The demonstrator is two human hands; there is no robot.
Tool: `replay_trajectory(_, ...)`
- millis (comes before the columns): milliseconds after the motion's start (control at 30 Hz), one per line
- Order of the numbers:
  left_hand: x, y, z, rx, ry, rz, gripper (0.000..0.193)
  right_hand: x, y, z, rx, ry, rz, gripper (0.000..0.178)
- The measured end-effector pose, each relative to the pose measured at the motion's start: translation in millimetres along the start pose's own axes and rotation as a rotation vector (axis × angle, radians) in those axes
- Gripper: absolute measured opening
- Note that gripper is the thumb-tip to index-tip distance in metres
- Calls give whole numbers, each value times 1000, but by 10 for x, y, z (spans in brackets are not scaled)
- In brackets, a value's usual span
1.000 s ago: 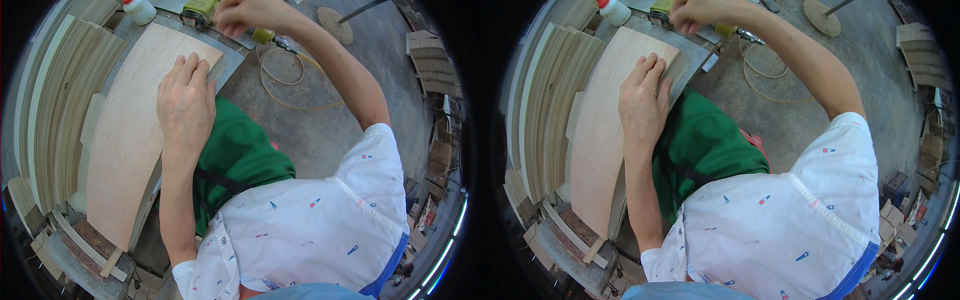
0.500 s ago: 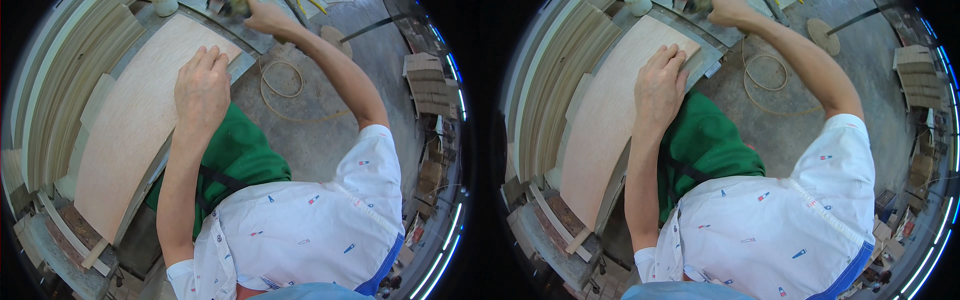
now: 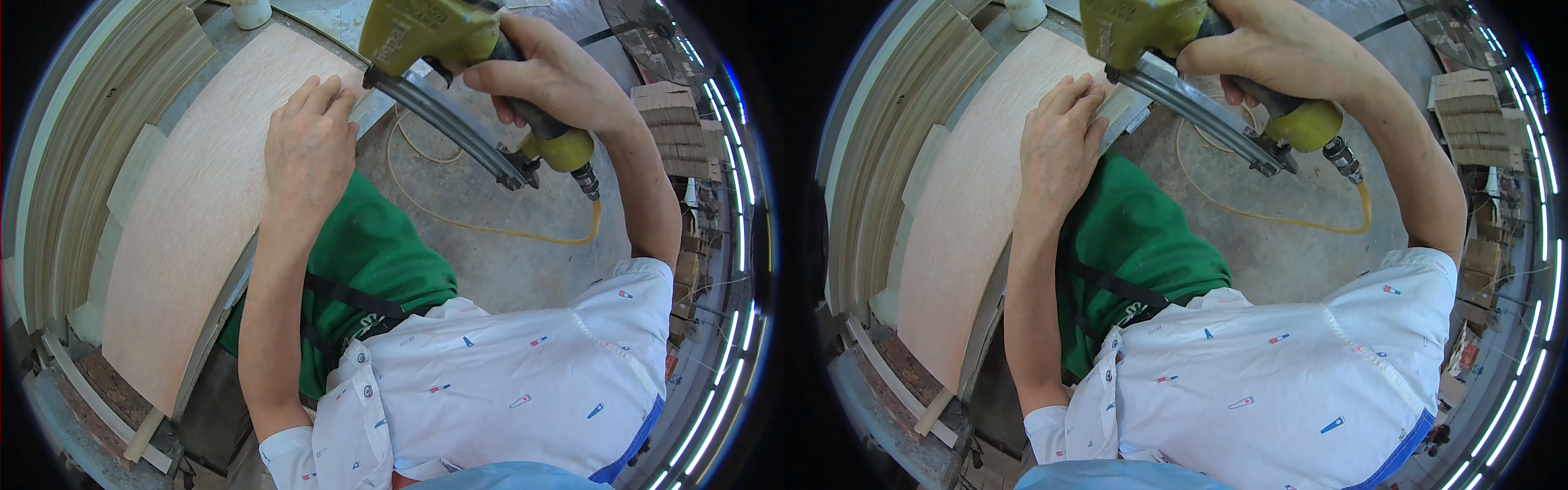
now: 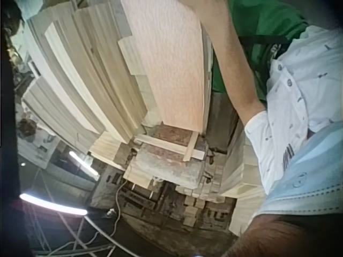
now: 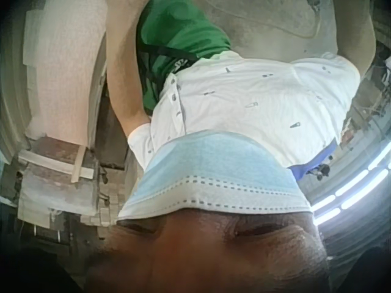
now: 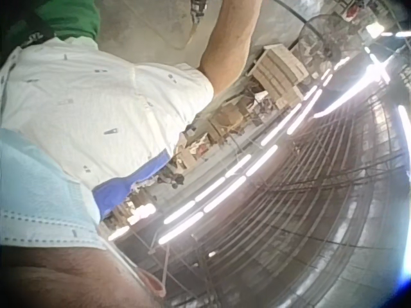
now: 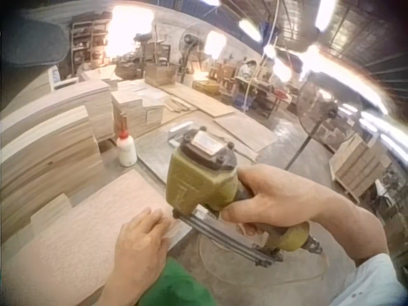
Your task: Assembling wooden boxes by applying glue to the joints and securing panels with a pneumatic nailer.
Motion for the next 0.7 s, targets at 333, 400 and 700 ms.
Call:
replay_trajectory(333,-9,18,11,-10,-13,-11,33,-1,-11,110,235,187,878,28)
replay_trajectory(400,-27,28,7,-13,-19,-17,33,-130,-178,87,157,165,1166,27)
replay_trajectory(700,-31,19,0,15,-19,5,33,45,-43,59,148,242,932,30)
Point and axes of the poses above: each hand's wrist, its own y-axis away from the middle knuckle, its own z-axis out of the palm, x = y × z, the point moved 3 cm from there along -y, towards the middle knuckle, and after that the axes turned 6 degrees about z, right-handed, at the moved point
